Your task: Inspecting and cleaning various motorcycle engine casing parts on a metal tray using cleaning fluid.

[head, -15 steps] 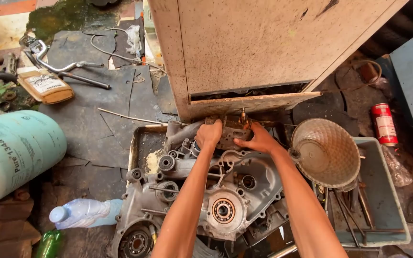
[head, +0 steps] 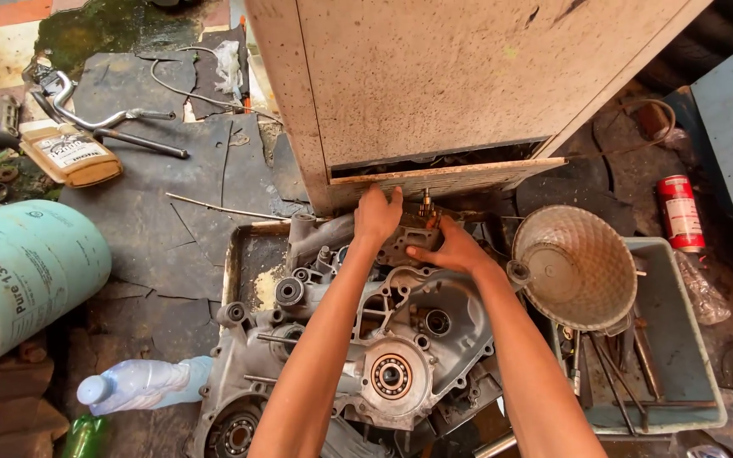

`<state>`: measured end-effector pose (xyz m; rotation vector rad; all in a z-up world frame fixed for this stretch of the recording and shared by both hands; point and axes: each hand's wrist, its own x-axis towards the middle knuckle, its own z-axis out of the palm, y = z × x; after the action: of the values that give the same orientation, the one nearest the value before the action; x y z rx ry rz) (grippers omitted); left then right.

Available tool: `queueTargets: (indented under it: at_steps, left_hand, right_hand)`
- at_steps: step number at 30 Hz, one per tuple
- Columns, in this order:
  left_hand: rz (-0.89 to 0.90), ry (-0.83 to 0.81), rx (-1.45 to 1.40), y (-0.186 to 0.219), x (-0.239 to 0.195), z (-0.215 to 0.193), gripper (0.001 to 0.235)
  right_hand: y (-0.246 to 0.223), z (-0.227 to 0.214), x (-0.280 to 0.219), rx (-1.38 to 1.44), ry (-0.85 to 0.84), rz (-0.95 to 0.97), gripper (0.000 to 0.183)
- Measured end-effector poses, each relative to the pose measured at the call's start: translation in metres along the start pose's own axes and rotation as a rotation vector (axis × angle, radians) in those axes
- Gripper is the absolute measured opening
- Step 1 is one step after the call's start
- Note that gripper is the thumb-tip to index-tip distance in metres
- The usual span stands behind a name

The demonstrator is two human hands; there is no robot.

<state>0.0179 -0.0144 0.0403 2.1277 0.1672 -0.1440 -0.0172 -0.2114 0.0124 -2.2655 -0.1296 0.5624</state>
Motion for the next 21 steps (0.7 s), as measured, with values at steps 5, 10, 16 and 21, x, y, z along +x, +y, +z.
queueTargets:
  at_steps: [5, 10, 16, 21]
  left_hand:
    - [-0.009, -0.034, -0.029, -0.004, 0.039, 0.016, 0.071]
    - [-0.021, -0.043, -0.241, -0.073, 0.122, 0.065, 0.08]
    - [-0.109, -0.044, -0.392, -0.029, 0.086, 0.036, 0.075]
    - [-0.095, -0.021, -0.36, -0.097, 0.127, 0.075, 0.061]
  right_hand:
    - [-0.009, -0.005, -0.002, 0.081, 0.033, -0.028, 0.086]
    - [-0.002, 0.001, -0.001, 0.125, 0.074, -0.058, 0.084]
    - [-0.011, -0.001, -0.006, 0.17, 0.103, -0.082, 0.078]
    - [-0.006, 0.002, -0.002, 0.162, 0.12, -0.096, 0.07]
